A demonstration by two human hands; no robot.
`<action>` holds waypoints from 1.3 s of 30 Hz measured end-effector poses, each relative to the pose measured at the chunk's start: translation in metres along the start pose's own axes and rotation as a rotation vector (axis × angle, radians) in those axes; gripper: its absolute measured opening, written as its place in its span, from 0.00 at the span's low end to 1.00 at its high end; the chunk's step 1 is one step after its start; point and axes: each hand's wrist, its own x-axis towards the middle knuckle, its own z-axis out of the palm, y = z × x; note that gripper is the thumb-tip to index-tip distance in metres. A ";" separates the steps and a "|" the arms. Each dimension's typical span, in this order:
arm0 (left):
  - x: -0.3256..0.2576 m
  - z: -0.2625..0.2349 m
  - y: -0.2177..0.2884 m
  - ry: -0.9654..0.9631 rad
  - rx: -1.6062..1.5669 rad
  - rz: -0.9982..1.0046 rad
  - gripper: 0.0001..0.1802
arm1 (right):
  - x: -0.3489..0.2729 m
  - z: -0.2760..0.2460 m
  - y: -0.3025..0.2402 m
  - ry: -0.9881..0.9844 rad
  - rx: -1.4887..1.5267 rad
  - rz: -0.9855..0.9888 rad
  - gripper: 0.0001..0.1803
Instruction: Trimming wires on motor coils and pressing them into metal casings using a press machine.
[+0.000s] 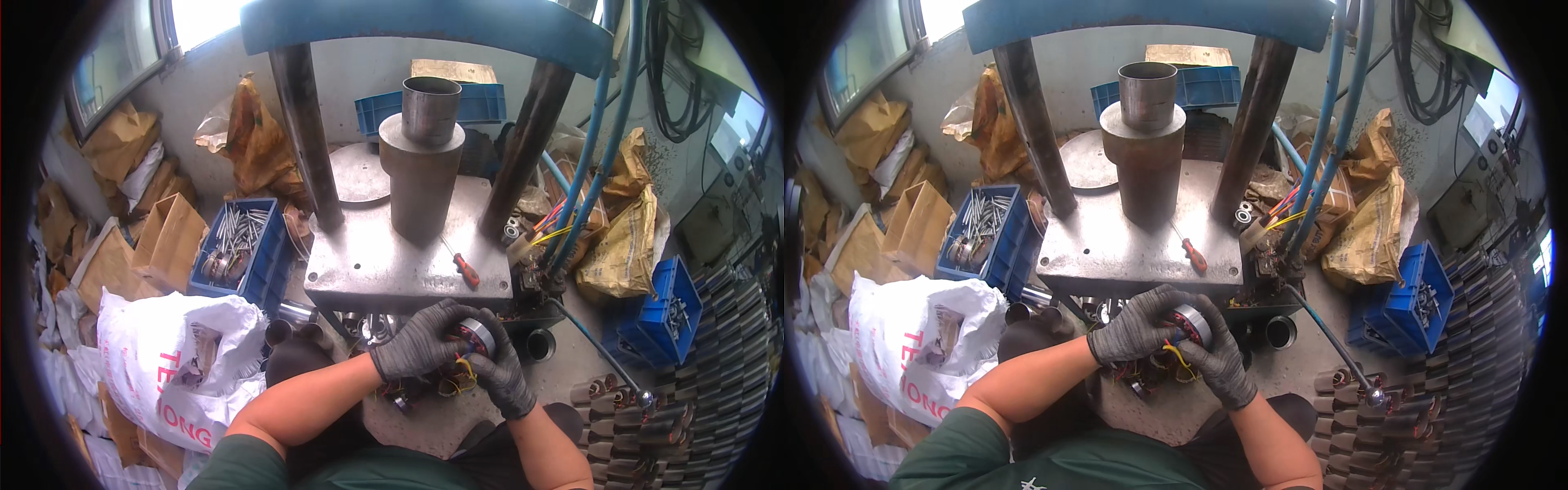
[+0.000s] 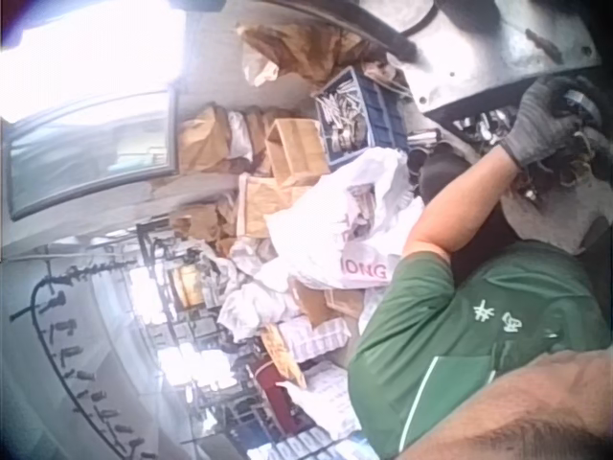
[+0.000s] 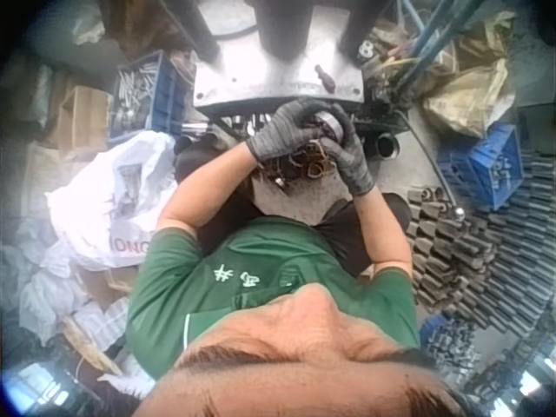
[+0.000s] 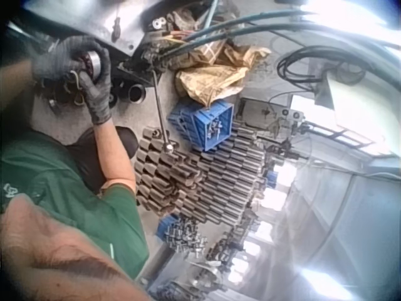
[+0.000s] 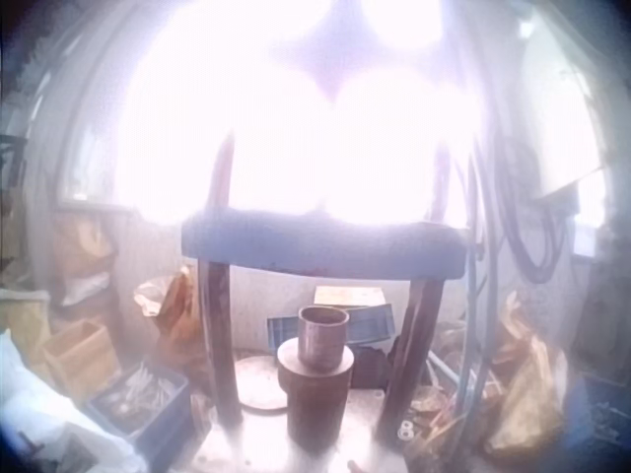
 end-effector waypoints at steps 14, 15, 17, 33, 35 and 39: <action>0.006 0.005 -0.003 0.091 0.204 0.074 0.28 | 0.005 0.012 -0.007 -0.018 -0.154 -0.053 0.44; 0.007 0.003 -0.003 0.073 0.225 0.113 0.29 | 0.005 0.011 -0.008 -0.027 -0.115 -0.055 0.44; 0.006 0.003 0.000 0.066 0.217 0.074 0.29 | 0.004 0.013 -0.011 -0.032 -0.076 -0.062 0.44; 0.010 0.015 -0.007 0.107 0.363 0.045 0.34 | 0.004 0.018 0.017 0.227 0.055 0.048 0.44; 0.012 0.015 -0.016 0.091 0.101 0.060 0.38 | 0.007 0.010 0.017 0.281 0.100 0.050 0.41; 0.005 0.014 -0.015 -0.036 -0.457 0.084 0.47 | 0.018 -0.002 -0.008 0.139 0.394 0.011 0.22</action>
